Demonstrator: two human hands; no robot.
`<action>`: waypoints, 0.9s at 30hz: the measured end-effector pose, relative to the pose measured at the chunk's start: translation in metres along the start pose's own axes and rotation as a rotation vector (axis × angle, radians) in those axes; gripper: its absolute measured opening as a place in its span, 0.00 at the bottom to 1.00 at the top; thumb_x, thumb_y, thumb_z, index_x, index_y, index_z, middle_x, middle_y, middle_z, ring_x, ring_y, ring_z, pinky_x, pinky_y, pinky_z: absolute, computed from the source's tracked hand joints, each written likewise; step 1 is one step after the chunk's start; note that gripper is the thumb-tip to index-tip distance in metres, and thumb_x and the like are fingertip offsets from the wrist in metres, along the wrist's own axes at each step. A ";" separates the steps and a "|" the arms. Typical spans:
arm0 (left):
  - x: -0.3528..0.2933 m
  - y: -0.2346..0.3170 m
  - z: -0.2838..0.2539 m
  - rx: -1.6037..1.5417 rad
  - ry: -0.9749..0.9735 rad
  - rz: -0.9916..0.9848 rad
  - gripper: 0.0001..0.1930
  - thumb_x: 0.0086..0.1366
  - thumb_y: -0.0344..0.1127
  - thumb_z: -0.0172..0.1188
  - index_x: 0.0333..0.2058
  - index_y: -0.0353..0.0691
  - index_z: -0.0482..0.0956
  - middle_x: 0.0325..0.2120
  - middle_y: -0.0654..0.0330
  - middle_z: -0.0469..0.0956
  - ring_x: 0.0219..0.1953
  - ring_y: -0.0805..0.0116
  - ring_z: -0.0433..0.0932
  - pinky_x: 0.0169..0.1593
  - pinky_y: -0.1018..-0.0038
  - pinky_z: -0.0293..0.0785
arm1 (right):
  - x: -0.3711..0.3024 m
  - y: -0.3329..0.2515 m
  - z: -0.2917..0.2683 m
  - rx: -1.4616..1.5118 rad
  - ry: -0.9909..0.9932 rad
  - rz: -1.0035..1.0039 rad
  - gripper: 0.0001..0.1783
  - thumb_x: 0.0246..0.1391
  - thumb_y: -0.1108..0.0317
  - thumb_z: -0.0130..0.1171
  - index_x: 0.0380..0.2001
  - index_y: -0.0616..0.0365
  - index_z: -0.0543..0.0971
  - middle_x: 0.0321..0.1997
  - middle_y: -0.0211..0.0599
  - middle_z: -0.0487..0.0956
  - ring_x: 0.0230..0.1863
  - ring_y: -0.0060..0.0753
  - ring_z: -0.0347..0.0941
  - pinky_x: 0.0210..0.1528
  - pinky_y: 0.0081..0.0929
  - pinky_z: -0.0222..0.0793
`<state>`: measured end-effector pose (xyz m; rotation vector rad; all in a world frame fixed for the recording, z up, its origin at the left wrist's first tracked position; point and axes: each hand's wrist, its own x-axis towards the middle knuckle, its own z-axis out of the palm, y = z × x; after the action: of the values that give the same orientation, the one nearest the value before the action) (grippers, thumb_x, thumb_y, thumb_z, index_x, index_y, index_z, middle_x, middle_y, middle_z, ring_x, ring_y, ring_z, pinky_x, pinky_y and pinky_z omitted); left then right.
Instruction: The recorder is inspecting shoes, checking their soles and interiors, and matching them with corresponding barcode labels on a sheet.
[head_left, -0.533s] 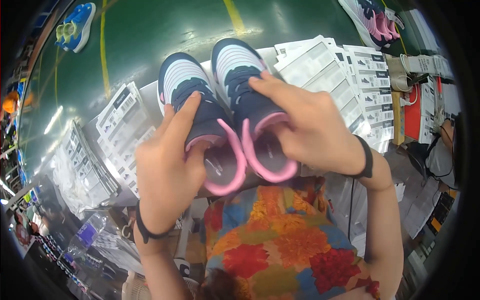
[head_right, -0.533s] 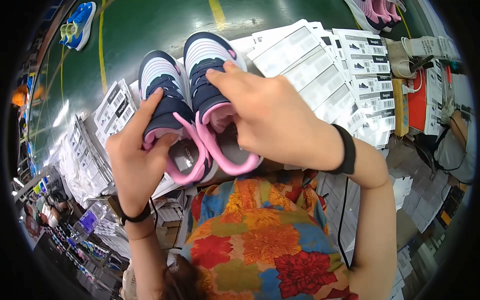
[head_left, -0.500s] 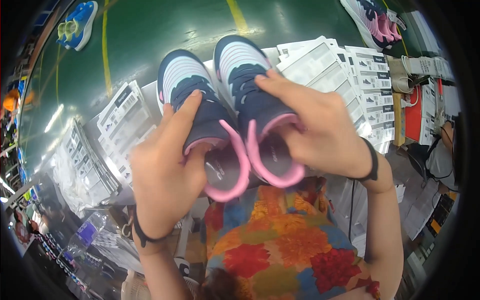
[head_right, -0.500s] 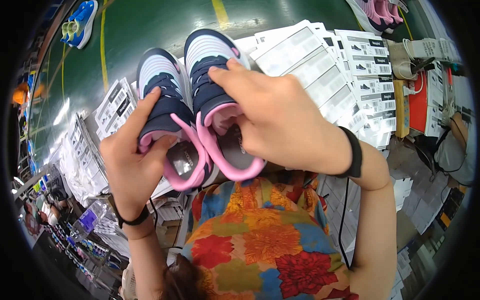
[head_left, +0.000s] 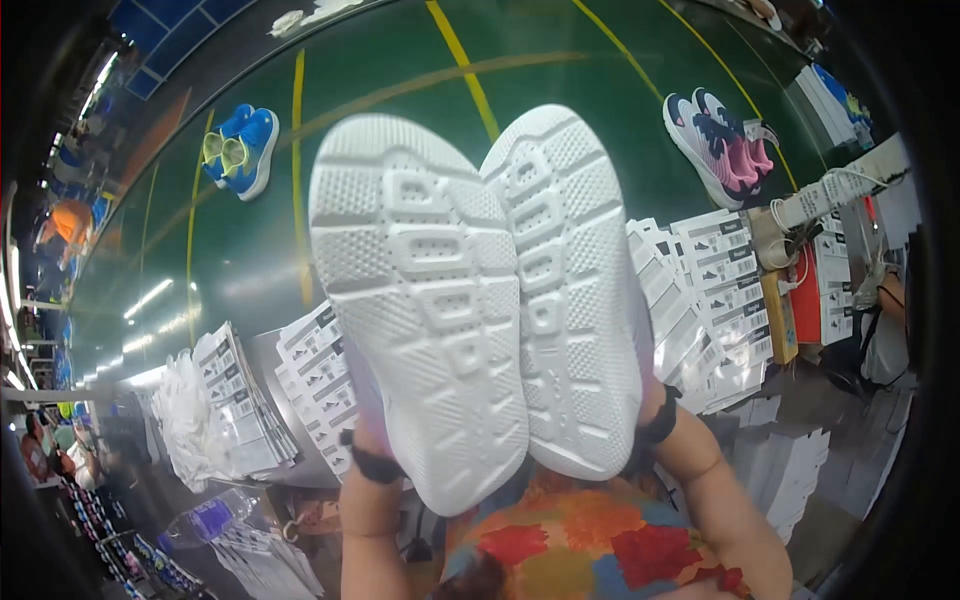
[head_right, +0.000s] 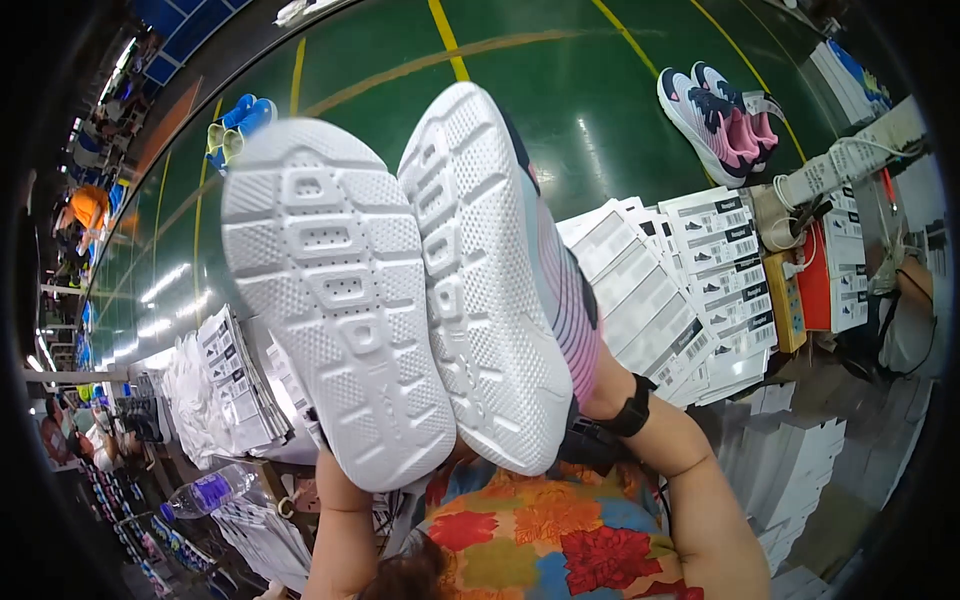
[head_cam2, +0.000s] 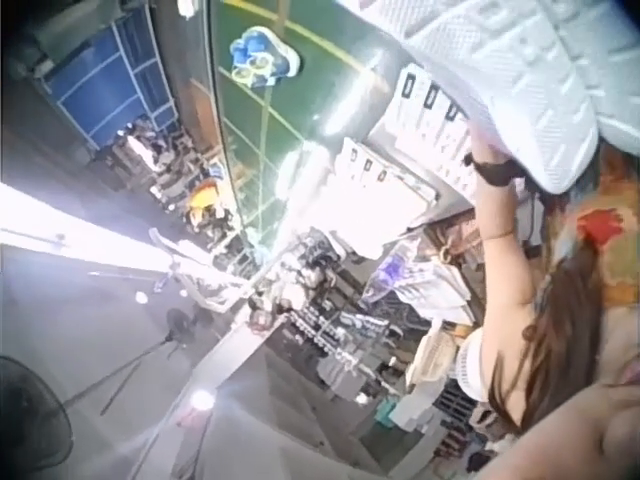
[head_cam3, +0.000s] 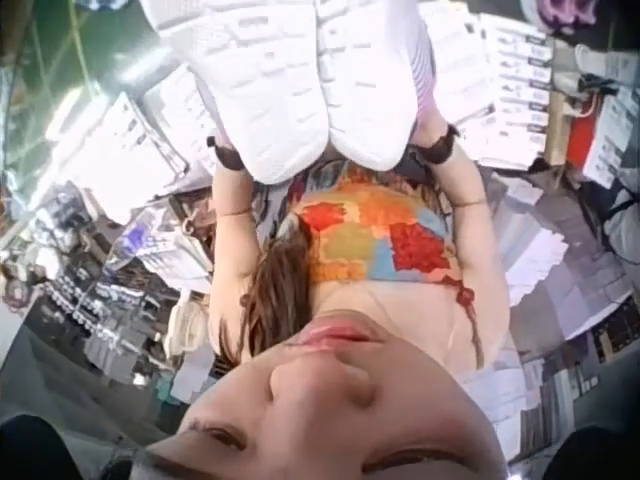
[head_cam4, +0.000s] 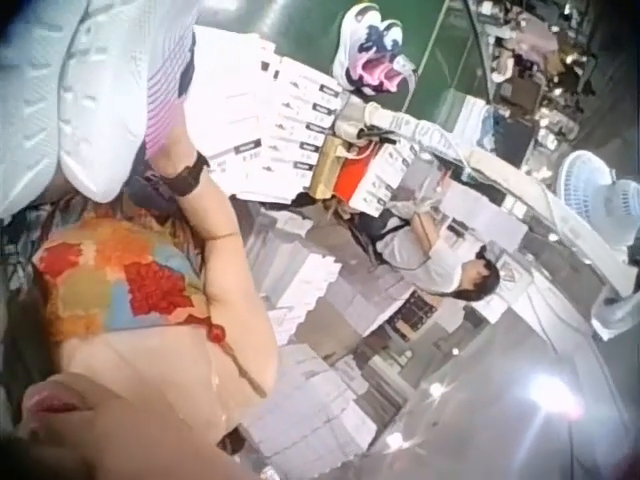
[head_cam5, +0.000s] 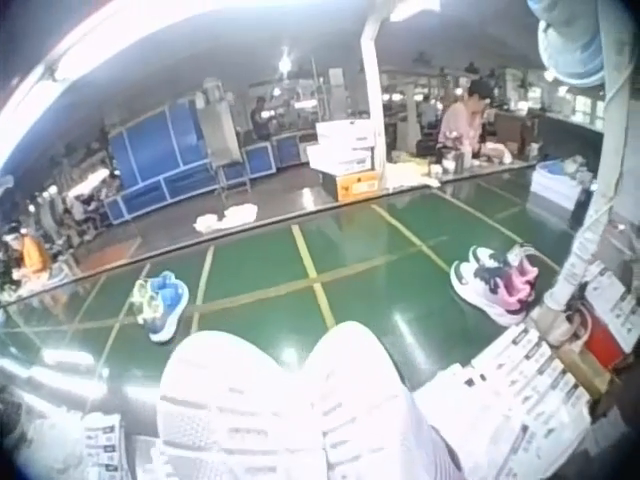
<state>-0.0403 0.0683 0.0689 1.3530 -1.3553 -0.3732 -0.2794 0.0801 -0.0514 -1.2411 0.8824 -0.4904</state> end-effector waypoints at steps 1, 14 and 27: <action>-0.011 -0.001 0.011 -0.066 0.006 -0.045 0.21 0.51 0.23 0.56 0.46 0.23 0.72 0.35 0.43 0.79 0.35 0.58 0.80 0.42 0.73 0.75 | 0.000 -0.001 -0.002 0.135 -0.009 0.004 0.25 0.63 0.61 0.41 0.61 0.61 0.60 0.58 0.39 0.68 0.57 0.33 0.65 0.61 0.32 0.60; 0.017 -0.138 -0.051 -0.003 0.067 -0.372 0.24 0.49 0.21 0.57 0.49 0.27 0.70 0.32 0.52 0.79 0.30 0.68 0.79 0.33 0.76 0.76 | 0.176 -0.046 0.012 0.134 0.417 -0.415 0.31 0.44 0.80 0.47 0.57 0.60 0.67 0.46 0.45 0.77 0.44 0.33 0.75 0.46 0.25 0.70; -0.127 -0.066 -0.153 0.659 -0.624 -0.347 0.29 0.41 0.35 0.69 0.46 0.38 0.76 0.47 0.43 0.73 0.49 0.48 0.73 0.51 0.62 0.70 | 0.074 -0.019 0.104 -0.853 -0.472 -0.422 0.17 0.51 0.64 0.56 0.39 0.67 0.74 0.25 0.46 0.79 0.24 0.44 0.77 0.29 0.35 0.72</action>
<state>0.0817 0.2261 0.0043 2.1495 -1.8495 -0.6552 -0.1506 0.0817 -0.0487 -2.2374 0.4053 -0.1098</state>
